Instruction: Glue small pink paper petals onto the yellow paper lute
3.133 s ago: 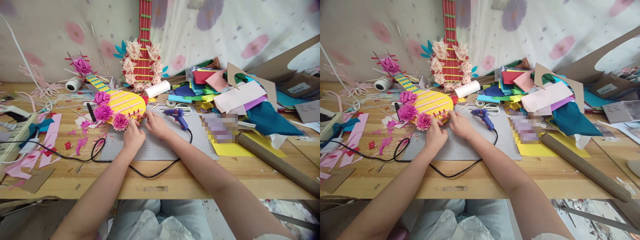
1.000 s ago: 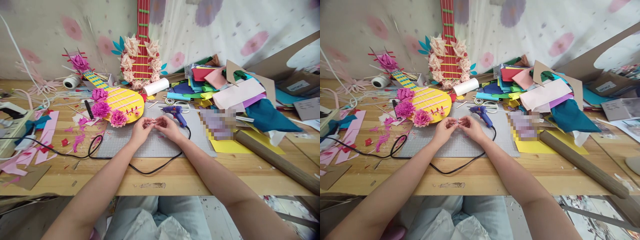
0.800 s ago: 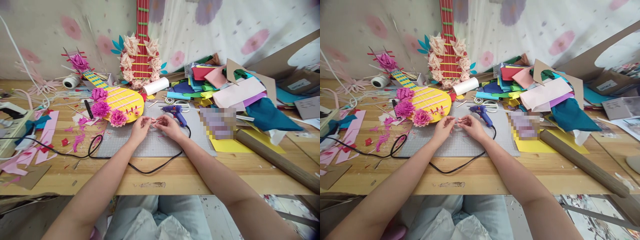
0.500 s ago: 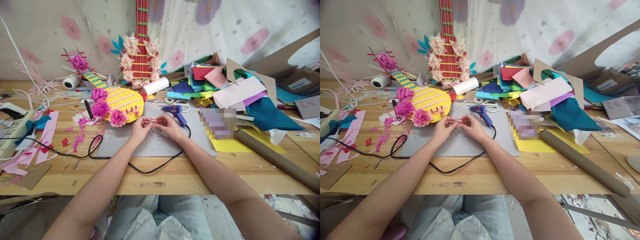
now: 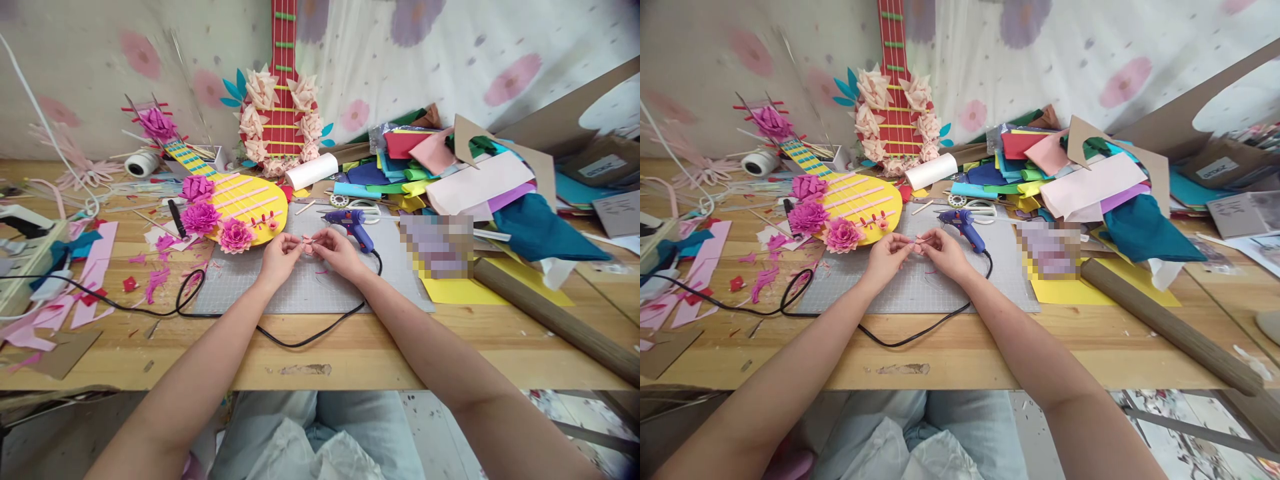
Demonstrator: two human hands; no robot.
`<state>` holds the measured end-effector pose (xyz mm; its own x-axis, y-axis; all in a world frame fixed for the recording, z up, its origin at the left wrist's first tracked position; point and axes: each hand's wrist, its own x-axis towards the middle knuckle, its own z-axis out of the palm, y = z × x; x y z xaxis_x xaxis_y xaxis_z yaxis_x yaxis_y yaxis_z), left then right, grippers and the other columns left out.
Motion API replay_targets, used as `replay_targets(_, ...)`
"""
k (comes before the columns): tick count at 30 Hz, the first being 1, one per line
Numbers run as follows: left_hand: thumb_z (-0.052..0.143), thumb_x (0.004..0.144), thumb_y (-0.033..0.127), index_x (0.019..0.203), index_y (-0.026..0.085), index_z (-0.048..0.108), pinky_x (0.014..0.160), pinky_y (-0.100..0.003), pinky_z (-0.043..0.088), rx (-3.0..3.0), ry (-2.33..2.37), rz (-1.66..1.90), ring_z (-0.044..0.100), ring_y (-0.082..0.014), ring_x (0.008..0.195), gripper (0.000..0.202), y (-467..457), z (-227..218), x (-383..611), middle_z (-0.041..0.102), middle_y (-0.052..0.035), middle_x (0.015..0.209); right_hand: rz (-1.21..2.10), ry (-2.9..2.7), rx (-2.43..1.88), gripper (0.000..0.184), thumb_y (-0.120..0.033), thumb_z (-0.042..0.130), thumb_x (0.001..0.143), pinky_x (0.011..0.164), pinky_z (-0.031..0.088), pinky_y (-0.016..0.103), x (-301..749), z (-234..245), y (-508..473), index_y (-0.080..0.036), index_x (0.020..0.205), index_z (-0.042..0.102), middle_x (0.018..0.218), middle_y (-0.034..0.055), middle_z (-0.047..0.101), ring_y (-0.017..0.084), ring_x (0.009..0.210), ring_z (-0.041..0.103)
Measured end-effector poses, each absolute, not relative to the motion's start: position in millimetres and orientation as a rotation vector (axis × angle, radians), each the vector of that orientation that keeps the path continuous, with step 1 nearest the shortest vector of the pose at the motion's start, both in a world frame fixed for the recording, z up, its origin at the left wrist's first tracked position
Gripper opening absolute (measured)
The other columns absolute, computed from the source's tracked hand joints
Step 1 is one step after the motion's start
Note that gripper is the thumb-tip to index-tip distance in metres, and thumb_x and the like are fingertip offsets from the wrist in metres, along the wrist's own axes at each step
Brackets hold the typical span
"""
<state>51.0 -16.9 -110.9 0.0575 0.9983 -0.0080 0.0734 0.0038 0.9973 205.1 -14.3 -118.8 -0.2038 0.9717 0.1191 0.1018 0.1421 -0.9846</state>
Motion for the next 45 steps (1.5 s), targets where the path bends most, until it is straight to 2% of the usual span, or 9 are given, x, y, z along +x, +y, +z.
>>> replay_targets(4,0.064,0.072,0.027,0.079,0.017,0.053,0.037,-0.016,0.035,1.314,1.221,1.127,0.05,-0.0069,0.047,0.017,-16,-111,51,0.06,0.0025,0.063,1.173,-1.517,-1.08,0.031,-0.041,0.069,0.069,0.073,0.052,0.033,202,-118,-15,-0.023,0.089,0.053,0.085,0.0026,0.066,0.016,0.079,0.064)
replay_targets(9,0.061,0.074,0.03,0.08,0.016,0.054,0.037,-0.016,0.035,1.311,1.226,1.134,0.051,-0.007,0.048,0.017,-16,-110,51,0.061,0.0015,0.065,1.204,-1.482,-1.087,0.025,-0.034,0.066,0.071,0.071,0.051,0.031,202,-119,-14,-0.023,0.089,0.052,0.081,0.0009,0.065,0.015,0.076,0.064)
replay_targets(15,0.07,0.066,0.03,0.084,0.016,0.054,0.037,-0.015,0.036,1.306,1.177,1.09,0.058,-0.0094,0.056,0.028,-18,-106,51,0.064,-0.0011,0.072,1.228,-1.464,-1.085,0.019,-0.028,0.061,0.072,0.068,0.051,0.029,203,-121,-13,-0.024,0.087,0.05,0.077,-0.0008,0.063,0.013,0.071,0.063)
replay_targets(25,0.065,0.07,0.024,0.082,0.016,0.054,0.037,-0.016,0.035,1.323,1.25,1.102,0.054,-0.0085,0.052,0.018,-17,-112,50,0.062,-0.0003,0.07,1.059,-1.514,-1.172,0.016,-0.03,0.058,0.073,0.063,0.047,0.028,207,-122,-11,-0.022,0.084,0.05,0.076,-0.0002,0.06,0.013,0.07,0.058)
replay_targets(28,0.064,0.072,0.025,0.083,0.017,0.053,0.043,-0.018,0.039,1.4,1.278,1.103,0.059,-0.0105,0.058,0.017,-16,-116,50,0.065,-0.0018,0.072,1.001,-1.525,-1.204,0.017,-0.029,0.06,0.071,0.064,0.046,0.029,207,-123,-10,-0.022,0.084,0.052,0.076,-0.0001,0.06,0.013,0.07,0.057)
replay_targets(31,0.062,0.075,0.022,0.085,0.017,0.054,0.059,-0.023,0.048,1.555,1.356,1.124,0.062,-0.0116,0.064,0.014,-15,-116,49,0.066,-0.0032,0.075,0.926,-1.539,-1.243,0.017,-0.03,0.061,0.071,0.065,0.045,0.029,207,-125,-9,-0.022,0.083,0.052,0.075,-0.0002,0.059,0.014,0.069,0.056)
replay_targets(34,0.06,0.076,0.019,0.089,0.016,0.058,0.067,-0.027,0.049,1.752,1.486,1.116,0.059,-0.0109,0.062,0.013,-16,-113,48,0.068,-0.0056,0.088,0.914,-1.541,-1.266,0.017,-0.032,0.061,0.072,0.065,0.045,0.029,207,-125,-9,-0.022,0.082,0.052,0.076,0.0,0.06,0.014,0.069,0.056)
replay_targets(41,0.058,0.077,0.016,0.098,0.016,0.061,0.066,-0.026,0.048,1.943,1.479,1.187,0.054,-0.0091,0.061,0.021,-24,-104,50,0.061,-0.0096,0.105,0.893,-1.611,-1.295,0.018,-0.029,0.062,0.072,0.068,0.046,0.029,207,-121,-13,-0.023,0.086,0.052,0.079,0.0002,0.063,0.014,0.073,0.059)
replay_targets(45,0.06,0.075,0.016,0.1,0.02,0.062,0.066,-0.024,0.047,1.826,1.333,1.139,0.057,-0.01,0.064,0.026,-27,-100,51,0.067,-0.0055,0.1,0.857,-1.693,-1.269,0.018,-0.029,0.062,0.074,0.069,0.047,0.03,206,-118,-17,-0.023,0.089,0.053,0.082,0.0003,0.065,0.015,0.075,0.061)
